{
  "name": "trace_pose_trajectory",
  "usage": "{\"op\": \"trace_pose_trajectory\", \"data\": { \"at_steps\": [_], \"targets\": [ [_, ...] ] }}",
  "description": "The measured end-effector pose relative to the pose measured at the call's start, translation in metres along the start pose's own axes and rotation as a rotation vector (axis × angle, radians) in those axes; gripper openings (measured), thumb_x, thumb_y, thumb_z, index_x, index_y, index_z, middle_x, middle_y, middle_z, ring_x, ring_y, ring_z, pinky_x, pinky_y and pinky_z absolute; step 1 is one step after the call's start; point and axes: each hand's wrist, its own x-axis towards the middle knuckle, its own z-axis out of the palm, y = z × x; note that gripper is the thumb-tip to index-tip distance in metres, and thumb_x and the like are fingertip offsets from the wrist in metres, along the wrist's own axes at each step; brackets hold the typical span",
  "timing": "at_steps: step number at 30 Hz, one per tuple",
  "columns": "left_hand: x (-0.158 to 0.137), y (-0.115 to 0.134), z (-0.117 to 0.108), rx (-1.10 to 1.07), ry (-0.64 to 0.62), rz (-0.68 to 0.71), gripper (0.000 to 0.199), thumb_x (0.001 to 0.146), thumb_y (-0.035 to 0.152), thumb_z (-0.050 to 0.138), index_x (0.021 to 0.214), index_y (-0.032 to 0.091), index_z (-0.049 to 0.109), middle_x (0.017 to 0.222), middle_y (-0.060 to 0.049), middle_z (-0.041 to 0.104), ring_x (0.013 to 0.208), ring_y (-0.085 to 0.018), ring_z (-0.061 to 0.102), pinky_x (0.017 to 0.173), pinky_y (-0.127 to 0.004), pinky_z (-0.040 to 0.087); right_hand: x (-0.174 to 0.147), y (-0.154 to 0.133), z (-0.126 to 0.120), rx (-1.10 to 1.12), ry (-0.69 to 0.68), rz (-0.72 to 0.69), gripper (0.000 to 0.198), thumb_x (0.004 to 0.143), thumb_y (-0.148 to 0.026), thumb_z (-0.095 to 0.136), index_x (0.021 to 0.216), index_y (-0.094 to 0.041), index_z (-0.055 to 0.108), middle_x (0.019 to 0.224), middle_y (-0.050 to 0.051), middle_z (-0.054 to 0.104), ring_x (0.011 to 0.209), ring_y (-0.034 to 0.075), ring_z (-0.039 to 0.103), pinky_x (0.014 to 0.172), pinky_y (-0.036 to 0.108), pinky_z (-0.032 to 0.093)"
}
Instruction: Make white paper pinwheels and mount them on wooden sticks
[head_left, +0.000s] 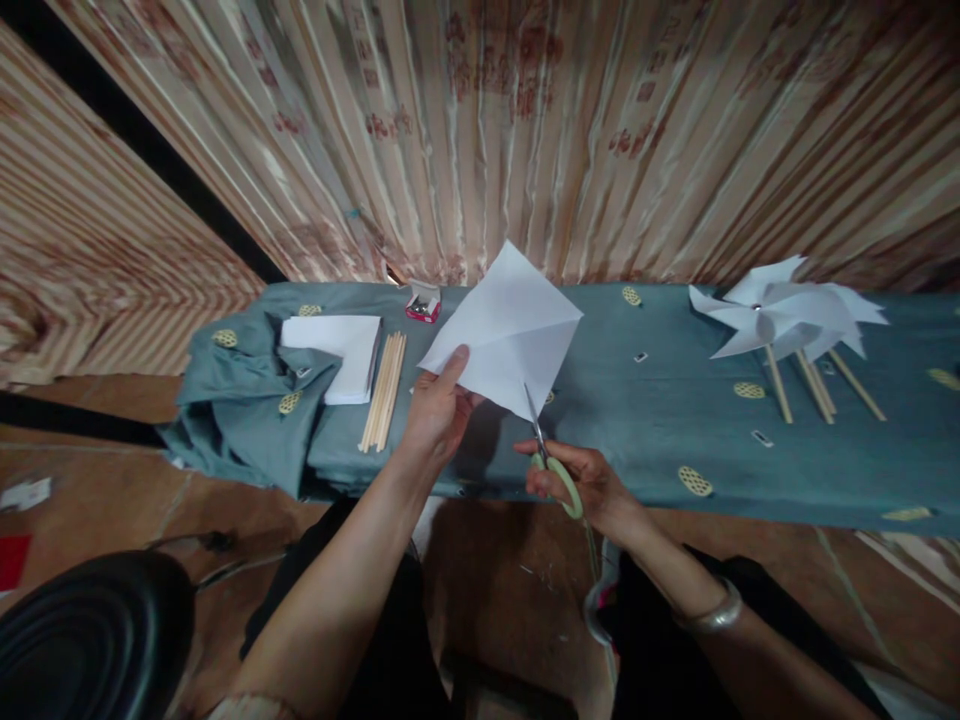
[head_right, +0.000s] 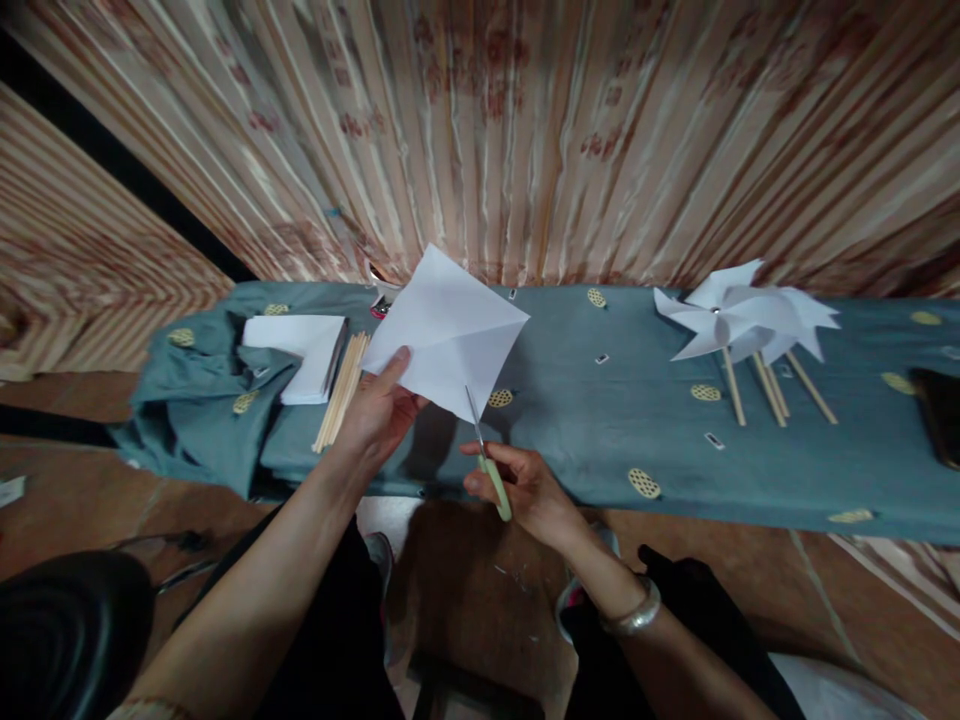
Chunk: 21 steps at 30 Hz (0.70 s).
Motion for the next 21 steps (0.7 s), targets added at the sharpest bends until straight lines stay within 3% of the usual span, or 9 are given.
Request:
{"op": "trace_pose_trajectory", "data": {
  "at_steps": [5, 21],
  "targets": [
    [0.000, 0.001, -0.001, -0.012, 0.006, -0.003, 0.013, 0.077, 0.020, 0.072, 0.086, 0.015, 0.065, 0.080, -0.005, 0.075, 0.086, -0.018, 0.072, 0.081, -0.028, 0.056, 0.001, -0.002, 0.004, 0.032, 0.014, -0.002, 0.053, 0.067, -0.048, 0.077, 0.107, -0.015, 0.069, 0.067, 0.001, 0.062, 0.059, 0.011, 0.053, 0.055, 0.024, 0.043],
    [0.000, 0.000, -0.003, -0.013, -0.009, 0.010, 0.023, 0.072, 0.023, 0.076, 0.091, 0.014, 0.065, 0.086, -0.007, 0.076, 0.092, -0.021, 0.072, 0.085, -0.031, 0.056, 0.003, -0.008, 0.011, 0.036, 0.068, 0.033, 0.047, 0.063, -0.049, 0.078, 0.096, -0.017, 0.071, 0.058, -0.002, 0.060, 0.049, 0.010, 0.053, 0.047, 0.024, 0.044]
  ]
}}
